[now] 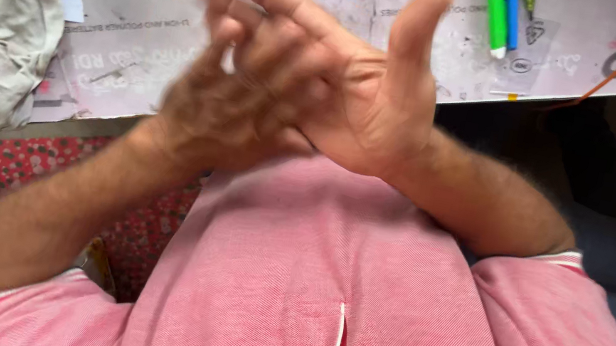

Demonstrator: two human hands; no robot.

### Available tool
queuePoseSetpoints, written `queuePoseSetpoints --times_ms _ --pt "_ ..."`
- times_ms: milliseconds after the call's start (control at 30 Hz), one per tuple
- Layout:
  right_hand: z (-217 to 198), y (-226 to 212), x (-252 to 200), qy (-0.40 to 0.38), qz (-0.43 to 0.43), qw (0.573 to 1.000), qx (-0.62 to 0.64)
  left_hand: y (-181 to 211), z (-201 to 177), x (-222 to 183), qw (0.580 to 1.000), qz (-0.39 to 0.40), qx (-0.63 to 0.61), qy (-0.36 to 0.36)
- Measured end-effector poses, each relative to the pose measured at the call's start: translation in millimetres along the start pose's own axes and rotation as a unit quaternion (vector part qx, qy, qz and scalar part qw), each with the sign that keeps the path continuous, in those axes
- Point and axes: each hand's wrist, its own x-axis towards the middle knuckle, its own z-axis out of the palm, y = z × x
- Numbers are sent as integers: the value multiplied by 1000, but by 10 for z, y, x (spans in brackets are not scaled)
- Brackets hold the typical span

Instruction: The person cleans a small keypad component with a brush and then scrapes at the edges and surface of the component using a utility knife.

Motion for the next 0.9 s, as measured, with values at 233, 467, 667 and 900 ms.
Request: queuePoseSetpoints --times_ms 233,467,667,900 --pt "-63 -127 -122 80 -126 983 106 -257 80 -14 600 -315 -725 119" --pt "-647 141 -168 -22 -279 893 -353 375 728 413 405 -339 -814 241" --pt "-863 243 -97 -41 -340 746 -570 349 659 625 420 -383 -778 266" --pt "-57 -183 58 -107 -208 643 -730 -275 570 459 344 -319 -876 117"
